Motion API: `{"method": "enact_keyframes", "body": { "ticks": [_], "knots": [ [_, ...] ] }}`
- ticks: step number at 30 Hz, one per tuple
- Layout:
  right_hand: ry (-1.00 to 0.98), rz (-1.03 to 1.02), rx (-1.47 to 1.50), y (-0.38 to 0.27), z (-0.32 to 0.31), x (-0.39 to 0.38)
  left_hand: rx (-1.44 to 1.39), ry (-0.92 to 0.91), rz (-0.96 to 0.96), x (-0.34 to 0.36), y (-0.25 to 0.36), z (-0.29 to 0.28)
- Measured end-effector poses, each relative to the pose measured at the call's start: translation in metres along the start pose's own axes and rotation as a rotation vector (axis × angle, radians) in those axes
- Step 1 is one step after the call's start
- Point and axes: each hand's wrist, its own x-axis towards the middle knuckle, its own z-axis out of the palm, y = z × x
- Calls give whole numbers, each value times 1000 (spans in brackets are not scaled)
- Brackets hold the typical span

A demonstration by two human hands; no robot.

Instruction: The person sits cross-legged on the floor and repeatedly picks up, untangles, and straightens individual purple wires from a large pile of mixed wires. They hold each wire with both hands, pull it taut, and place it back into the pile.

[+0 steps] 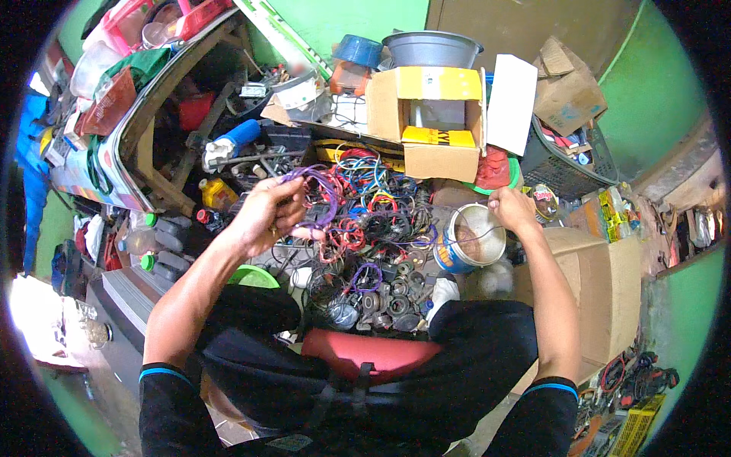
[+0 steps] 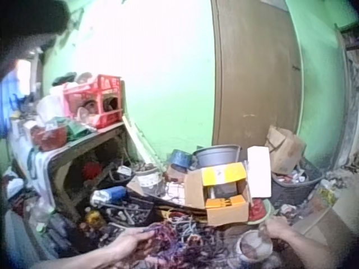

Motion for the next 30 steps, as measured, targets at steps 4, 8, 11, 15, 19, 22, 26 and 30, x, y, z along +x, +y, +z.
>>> {"method": "enact_keyframes", "body": {
  "ticks": [4,8,11,15,19,22,26,30],
  "knots": [
    [122,14,77,-6,-11,-4,111,114,51,8,10,-20],
    [119,14,15,-13,-17,-5,429,196,78,13,8,-35],
    [163,60,49,-3,-17,-6,422,111,71,11,11,-54],
    [150,66,-16,8,-10,-6,339,69,-36,5,13,-47],
    [175,115,-161,31,0,-5,247,16,-66,2,22,-42],
    [88,272,-261,78,14,-5,73,103,185,-2,27,-64],
    [-6,448,-389,132,34,-24,-85,207,172,-13,32,-101],
    [163,653,-359,155,16,-33,-38,216,181,-14,37,-105]
  ]
}}
